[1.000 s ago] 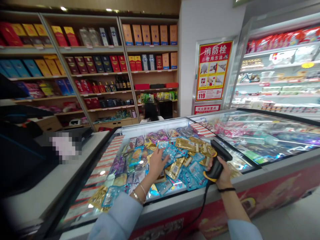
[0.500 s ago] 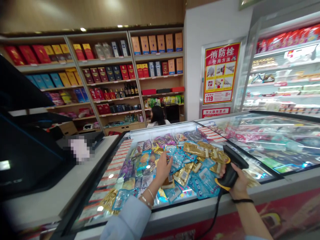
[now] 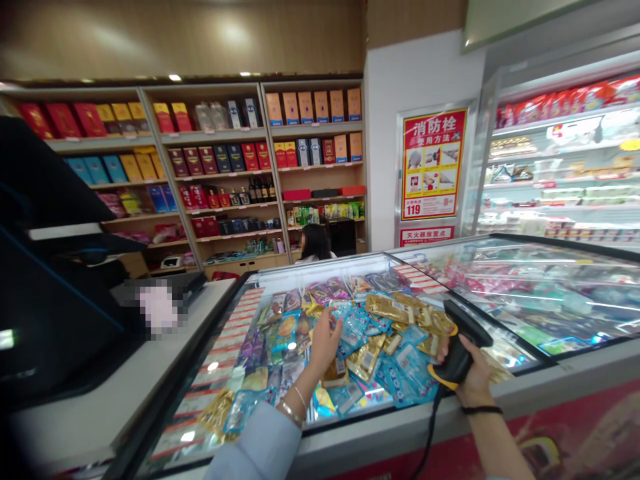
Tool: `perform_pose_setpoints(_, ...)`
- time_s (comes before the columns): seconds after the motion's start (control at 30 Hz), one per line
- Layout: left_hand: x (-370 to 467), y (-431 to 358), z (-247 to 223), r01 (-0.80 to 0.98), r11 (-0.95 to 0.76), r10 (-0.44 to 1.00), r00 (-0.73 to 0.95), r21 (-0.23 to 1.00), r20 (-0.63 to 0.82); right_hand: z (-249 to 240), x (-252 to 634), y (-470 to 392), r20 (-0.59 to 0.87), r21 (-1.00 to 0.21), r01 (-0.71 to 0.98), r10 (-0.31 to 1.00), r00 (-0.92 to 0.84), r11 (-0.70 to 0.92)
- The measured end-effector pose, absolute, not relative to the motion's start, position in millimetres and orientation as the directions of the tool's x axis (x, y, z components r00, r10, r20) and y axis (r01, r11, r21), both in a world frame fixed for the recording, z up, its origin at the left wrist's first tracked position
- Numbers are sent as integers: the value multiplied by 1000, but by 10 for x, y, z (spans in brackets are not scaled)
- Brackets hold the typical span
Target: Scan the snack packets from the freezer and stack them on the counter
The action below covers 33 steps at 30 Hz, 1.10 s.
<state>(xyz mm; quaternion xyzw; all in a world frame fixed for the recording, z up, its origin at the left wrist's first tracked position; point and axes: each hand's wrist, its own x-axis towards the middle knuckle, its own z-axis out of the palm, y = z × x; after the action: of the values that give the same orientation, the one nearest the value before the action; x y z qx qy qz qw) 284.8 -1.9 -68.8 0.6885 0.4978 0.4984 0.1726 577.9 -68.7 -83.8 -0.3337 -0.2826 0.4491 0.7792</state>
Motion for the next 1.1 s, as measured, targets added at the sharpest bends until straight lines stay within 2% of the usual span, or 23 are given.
perform_pose_setpoints(0.13, 2783, 20, -537, 452, -422, 858, -81, 786, 507, -854, 5787, -673, 169, -784, -482, 881, 442, 392)
perform_pose_setpoints(0.3, 2443, -53, -9, 376, -503, 810, -108, 778, 576, -637, 5586, -732, 232, -788, -469, 897, 375, 400)
perform_pose_setpoints(0.4, 1987, -141, 304, 373, -539, 803, -41, 755, 594, -408, 5284, -766, 314, -775, -472, 905, 288, 419)
perform_pose_setpoints(0.53, 1248, -249, 463, 434, -470, 863, 41, 769, 504, -166, 4662, -763, 387, -761, -505, 910, 150, 407)
perform_pose_setpoints(0.7, 544, -399, 261, 447, -321, 946, 102, 835, 309, -148, 3732, -750, 339, -783, -563, 940, -30, 265)
perform_pose_setpoints(0.77, 395, -463, 112, 492, -264, 963, 176, 830, 202, -228, 3400, -741, 290, -814, -549, 952, -97, 192)
perform_pose_setpoints(0.93, 329, -572, -262, 701, -317, 916, 400, 638, 16, -495, 2838, -657, 189, -874, -481, 957, -219, 62)
perform_pose_setpoints(1.03, 398, -568, -444, 756, -399, 868, 494, 518, -52, -610, 2689, -549, 147, -887, -462, 955, -258, 12)
perform_pose_setpoints(1.1, 435, -551, -524, 762, -434, 829, 546, 480, -118, -645, 2644, -475, 133, -893, -449, 952, -275, -5)
